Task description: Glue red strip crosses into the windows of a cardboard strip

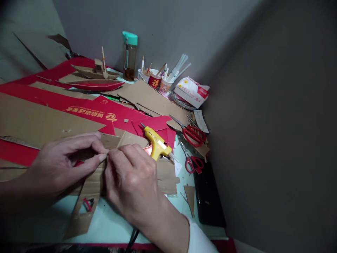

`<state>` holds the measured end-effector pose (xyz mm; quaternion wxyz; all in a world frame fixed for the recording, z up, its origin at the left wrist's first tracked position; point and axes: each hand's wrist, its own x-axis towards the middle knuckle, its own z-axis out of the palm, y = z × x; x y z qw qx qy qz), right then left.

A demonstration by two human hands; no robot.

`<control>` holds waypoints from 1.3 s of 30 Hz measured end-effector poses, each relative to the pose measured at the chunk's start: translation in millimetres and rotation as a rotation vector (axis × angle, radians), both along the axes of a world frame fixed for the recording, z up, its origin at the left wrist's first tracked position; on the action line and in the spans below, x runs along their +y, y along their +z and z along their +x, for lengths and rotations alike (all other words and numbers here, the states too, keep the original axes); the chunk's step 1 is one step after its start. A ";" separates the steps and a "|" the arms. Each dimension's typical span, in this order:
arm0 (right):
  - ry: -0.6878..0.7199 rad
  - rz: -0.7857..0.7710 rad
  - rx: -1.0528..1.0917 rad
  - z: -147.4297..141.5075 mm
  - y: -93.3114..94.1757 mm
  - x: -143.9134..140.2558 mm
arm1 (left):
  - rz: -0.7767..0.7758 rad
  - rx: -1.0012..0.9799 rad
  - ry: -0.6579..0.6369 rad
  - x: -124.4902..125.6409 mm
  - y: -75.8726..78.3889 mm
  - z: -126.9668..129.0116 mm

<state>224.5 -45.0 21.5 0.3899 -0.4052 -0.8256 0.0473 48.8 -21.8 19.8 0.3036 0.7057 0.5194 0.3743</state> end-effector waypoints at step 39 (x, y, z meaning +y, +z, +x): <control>-0.094 -0.096 0.752 51.7 16.7 -14.2 | -0.418 -0.665 0.003 28.4 9.6 -26.5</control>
